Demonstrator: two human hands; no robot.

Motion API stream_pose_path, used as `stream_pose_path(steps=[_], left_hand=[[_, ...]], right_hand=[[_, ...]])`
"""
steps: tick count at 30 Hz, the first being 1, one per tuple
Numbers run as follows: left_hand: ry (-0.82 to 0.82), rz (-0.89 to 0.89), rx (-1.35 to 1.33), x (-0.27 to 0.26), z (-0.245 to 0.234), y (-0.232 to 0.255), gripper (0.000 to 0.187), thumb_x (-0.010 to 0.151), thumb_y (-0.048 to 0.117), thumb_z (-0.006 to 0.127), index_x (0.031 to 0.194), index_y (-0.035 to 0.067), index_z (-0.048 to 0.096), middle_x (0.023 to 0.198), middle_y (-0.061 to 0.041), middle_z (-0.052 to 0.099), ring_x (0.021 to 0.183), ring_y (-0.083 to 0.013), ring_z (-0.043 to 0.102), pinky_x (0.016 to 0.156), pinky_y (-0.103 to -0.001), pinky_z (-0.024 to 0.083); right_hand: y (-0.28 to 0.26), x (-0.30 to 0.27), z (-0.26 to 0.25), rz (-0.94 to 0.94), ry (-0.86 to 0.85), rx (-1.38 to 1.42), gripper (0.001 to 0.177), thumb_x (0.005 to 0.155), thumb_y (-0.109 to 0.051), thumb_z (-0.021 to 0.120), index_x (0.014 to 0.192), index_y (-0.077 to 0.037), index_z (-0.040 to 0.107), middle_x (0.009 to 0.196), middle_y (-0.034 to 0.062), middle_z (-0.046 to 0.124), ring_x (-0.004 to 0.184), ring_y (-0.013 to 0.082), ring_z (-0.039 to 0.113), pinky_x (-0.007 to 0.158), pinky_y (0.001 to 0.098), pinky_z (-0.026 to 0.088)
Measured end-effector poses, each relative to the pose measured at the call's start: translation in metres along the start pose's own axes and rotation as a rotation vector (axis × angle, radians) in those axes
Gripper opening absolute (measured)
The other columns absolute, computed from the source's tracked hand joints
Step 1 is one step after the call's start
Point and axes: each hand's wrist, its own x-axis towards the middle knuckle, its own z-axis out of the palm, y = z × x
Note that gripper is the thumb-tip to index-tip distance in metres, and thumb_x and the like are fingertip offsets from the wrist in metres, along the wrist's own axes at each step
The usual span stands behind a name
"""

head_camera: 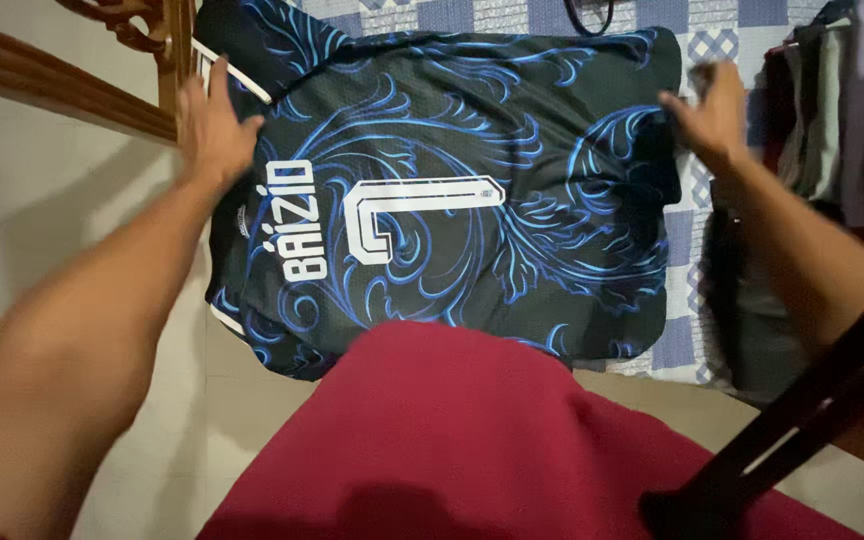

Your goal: The person folds several garments on a bed, including a black jacket, black trousers, and a patterned jersey. Each item is laid flat, folded neatly, and stacked on the bed.

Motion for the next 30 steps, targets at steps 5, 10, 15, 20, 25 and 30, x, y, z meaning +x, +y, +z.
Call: stream_pose_path(steps=[5, 10, 15, 20, 25, 30], left_hand=[[-0.014, 0.285, 0.112, 0.039, -0.002, 0.014, 0.060, 0.087, 0.016, 0.078, 0.143, 0.009, 0.057, 0.145, -0.029, 0.044, 0.134, -0.0462, 0.039, 0.106, -0.057, 0.037], [0.249, 0.435, 0.114, 0.060, 0.013, 0.007, 0.020, 0.099, 0.011, 0.067, 0.118, 0.003, 0.070, 0.125, -0.018, 0.063, 0.128, -0.0370, 0.051, 0.111, -0.057, 0.035], [0.427, 0.409, -0.145, 0.068, -0.011, 0.025, 0.020, 0.106, 0.014, 0.056, 0.105, -0.004, 0.065, 0.106, -0.024, 0.065, 0.106, -0.0449, 0.058, 0.093, -0.055, 0.043], [0.404, 0.355, -0.045, 0.037, -0.057, 0.054, 0.018, 0.113, 0.018, 0.057, 0.109, 0.002, 0.061, 0.090, -0.023, 0.068, 0.082, -0.0442, 0.068, 0.069, -0.055, 0.050], [0.122, 0.508, -0.141, -0.043, -0.083, 0.057, 0.016, 0.109, 0.013, 0.061, 0.118, 0.001, 0.054, 0.084, -0.024, 0.067, 0.078, -0.0448, 0.069, 0.070, -0.053, 0.052], [-0.257, 0.553, -0.054, -0.140, -0.061, 0.042, 0.022, 0.097, 0.021, 0.060, 0.111, 0.005, 0.055, 0.079, -0.024, 0.069, 0.073, -0.0448, 0.069, 0.064, -0.054, 0.054]], right_hand=[[0.000, 0.089, 0.019, -0.178, -0.171, -0.020, 0.045, 0.098, -0.025, 0.080, 0.133, -0.002, 0.065, 0.139, 0.0200, 0.063, 0.125, 0.0378, 0.062, 0.105, 0.0478, 0.050], [-0.004, 0.120, 0.043, -0.244, -0.245, -0.332, 0.037, 0.092, -0.036, 0.083, 0.120, -0.013, 0.076, 0.135, 0.0184, 0.063, 0.131, 0.0409, 0.050, 0.101, 0.0598, 0.039], [-0.017, 0.112, 0.041, -0.257, -0.243, -0.553, 0.030, 0.080, -0.032, 0.085, 0.104, -0.014, 0.079, 0.129, 0.0218, 0.061, 0.130, 0.0424, 0.043, 0.099, 0.0637, 0.031], [-0.048, 0.072, -0.007, -0.460, -0.197, -0.458, 0.016, 0.083, -0.019, 0.078, 0.092, -0.008, 0.070, 0.113, 0.0123, 0.065, 0.120, 0.0336, 0.051, 0.108, 0.0551, 0.034], [-0.072, -0.001, -0.033, -0.466, -0.178, -0.657, 0.009, 0.091, -0.009, 0.071, 0.089, -0.006, 0.062, 0.093, 0.0127, 0.062, 0.094, 0.0305, 0.055, 0.097, 0.0452, 0.042], [-0.091, -0.080, -0.036, -0.540, -0.191, -0.433, 0.027, 0.085, 0.000, 0.068, 0.110, -0.004, 0.061, 0.104, 0.0119, 0.064, 0.096, 0.0342, 0.055, 0.088, 0.0437, 0.044]])
